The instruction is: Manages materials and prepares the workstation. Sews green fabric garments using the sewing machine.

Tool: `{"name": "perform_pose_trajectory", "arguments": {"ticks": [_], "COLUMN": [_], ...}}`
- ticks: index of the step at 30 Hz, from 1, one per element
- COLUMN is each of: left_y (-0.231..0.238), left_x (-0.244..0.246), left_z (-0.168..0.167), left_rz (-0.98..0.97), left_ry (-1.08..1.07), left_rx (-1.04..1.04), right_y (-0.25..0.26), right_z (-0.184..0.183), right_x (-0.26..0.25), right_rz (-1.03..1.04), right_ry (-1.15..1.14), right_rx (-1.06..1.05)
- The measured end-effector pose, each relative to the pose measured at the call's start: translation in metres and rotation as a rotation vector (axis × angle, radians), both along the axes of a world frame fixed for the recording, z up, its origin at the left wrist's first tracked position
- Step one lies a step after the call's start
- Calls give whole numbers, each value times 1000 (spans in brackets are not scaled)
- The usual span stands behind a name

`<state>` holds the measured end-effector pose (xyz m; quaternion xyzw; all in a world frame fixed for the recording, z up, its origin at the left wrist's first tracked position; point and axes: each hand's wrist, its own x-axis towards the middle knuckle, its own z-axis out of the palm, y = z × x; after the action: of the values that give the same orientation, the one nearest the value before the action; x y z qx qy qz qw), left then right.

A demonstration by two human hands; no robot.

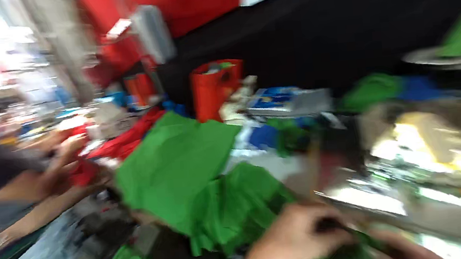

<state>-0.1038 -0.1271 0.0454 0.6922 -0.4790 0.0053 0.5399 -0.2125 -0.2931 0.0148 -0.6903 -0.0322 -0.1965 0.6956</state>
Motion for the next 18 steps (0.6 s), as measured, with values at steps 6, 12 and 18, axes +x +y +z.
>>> {"name": "perform_pose_trajectory", "arguments": {"ticks": [6, 12, 18], "left_y": [-16, -24, -23], "left_x": [14, 21, 27], "left_z": [-7, -6, -5], "left_rz": [-86, -73, 29], "left_ry": [51, 20, -190], "left_rx": [117, 181, 187], "right_y": [-2, -6, -12], "right_z": [-21, -29, -26], "right_x": [2, 7, 19], "right_rz": [-35, -17, -150], "right_ry": [67, -158, -105], "right_rx": [402, 244, 112]}}
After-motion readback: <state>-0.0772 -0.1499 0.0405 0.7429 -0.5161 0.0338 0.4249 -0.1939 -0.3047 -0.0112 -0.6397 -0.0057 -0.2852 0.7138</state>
